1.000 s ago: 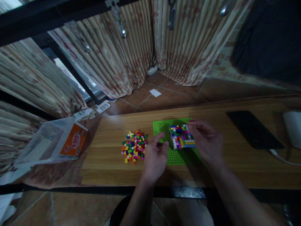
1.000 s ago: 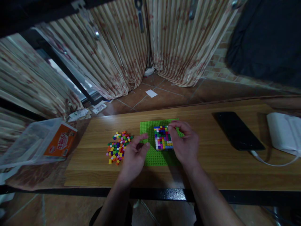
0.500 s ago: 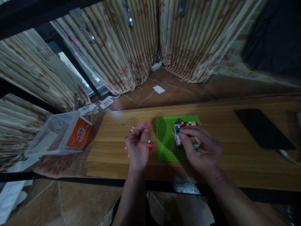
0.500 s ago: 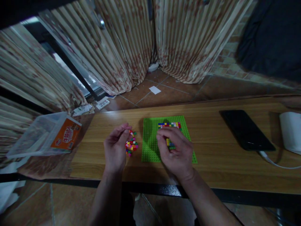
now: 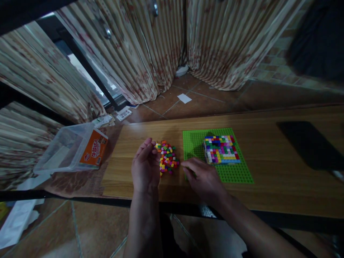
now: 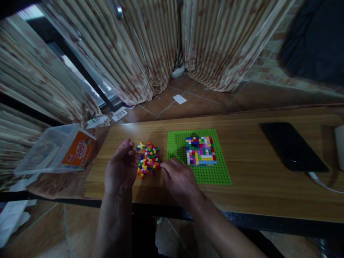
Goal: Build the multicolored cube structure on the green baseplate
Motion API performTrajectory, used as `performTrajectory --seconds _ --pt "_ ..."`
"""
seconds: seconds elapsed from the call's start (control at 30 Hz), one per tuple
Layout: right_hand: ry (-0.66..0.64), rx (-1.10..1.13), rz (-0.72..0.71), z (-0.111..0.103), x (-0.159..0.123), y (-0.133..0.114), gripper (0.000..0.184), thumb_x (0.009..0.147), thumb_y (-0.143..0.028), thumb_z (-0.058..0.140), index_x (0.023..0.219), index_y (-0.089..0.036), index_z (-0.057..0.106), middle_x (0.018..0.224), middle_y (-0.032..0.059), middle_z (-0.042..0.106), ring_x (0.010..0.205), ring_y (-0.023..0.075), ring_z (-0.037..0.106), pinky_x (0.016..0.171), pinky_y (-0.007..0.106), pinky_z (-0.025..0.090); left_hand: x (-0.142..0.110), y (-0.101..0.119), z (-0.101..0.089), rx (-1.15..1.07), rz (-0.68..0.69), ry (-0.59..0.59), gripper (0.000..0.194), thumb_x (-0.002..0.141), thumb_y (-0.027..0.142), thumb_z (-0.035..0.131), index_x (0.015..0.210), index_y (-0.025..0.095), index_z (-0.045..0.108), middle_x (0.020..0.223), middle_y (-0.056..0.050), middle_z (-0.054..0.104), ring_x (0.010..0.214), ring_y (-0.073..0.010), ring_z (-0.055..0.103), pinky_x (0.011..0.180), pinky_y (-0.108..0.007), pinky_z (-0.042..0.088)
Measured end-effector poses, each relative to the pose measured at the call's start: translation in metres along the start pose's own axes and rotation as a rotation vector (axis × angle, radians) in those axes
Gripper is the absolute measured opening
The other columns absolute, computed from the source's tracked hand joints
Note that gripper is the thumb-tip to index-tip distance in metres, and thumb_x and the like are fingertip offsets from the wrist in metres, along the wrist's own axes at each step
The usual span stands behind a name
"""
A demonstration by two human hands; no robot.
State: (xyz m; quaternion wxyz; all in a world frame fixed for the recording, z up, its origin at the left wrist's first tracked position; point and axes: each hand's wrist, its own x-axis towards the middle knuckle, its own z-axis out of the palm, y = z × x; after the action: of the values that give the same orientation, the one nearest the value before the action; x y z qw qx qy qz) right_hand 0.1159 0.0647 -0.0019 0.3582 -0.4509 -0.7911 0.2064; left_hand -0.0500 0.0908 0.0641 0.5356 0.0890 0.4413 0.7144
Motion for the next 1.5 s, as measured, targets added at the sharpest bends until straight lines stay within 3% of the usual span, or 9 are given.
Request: performTrajectory --seconds 0.43,0.97,1.23,1.5 --pt "-0.040 0.040 0.004 0.008 0.001 -0.001 0.021 0.095 -0.014 0.049 0.093 -0.022 0.068 0.089 0.0045 0.071 0.083 0.0185 0.067 0.074 0.031 0.054 0.001 0.009 -0.003 -0.027 -0.036 0.030 0.015 0.082 0.001 0.057 0.087 0.012 0.064 0.073 0.002 0.062 0.051 -0.0009 0.050 0.052 -0.011 0.045" --pt "-0.010 0.037 0.040 0.011 0.006 0.000 0.019 0.095 -0.016 0.051 0.090 -0.023 0.068 0.090 0.0042 0.071 0.082 0.0184 0.067 0.075 0.031 0.052 0.000 0.005 -0.001 -0.039 -0.087 0.013 0.013 0.083 0.002 0.058 0.087 0.012 0.064 0.075 0.002 0.061 0.053 -0.0012 0.050 0.052 -0.010 0.044" --pt "0.041 0.003 0.089 0.015 0.016 -0.001 0.015 0.094 -0.018 0.054 0.093 -0.023 0.068 0.093 0.0060 0.071 0.087 0.0217 0.064 0.080 0.035 0.050 0.000 0.007 -0.003 -0.045 -0.087 -0.012 0.012 0.083 0.002 0.059 0.088 0.013 0.064 0.075 0.002 0.061 0.053 -0.0015 0.050 0.052 -0.011 0.045" --pt "-0.009 -0.100 0.198 0.028 0.027 -0.006 0.017 0.094 -0.023 0.056 0.095 -0.022 0.073 0.095 0.0057 0.070 0.094 0.0226 0.063 0.083 0.035 0.048 -0.002 0.010 -0.003 -0.067 -0.103 0.009 0.016 0.088 0.002 0.051 0.088 0.011 0.063 0.073 0.002 0.061 0.050 -0.0010 0.050 0.050 -0.011 0.045"
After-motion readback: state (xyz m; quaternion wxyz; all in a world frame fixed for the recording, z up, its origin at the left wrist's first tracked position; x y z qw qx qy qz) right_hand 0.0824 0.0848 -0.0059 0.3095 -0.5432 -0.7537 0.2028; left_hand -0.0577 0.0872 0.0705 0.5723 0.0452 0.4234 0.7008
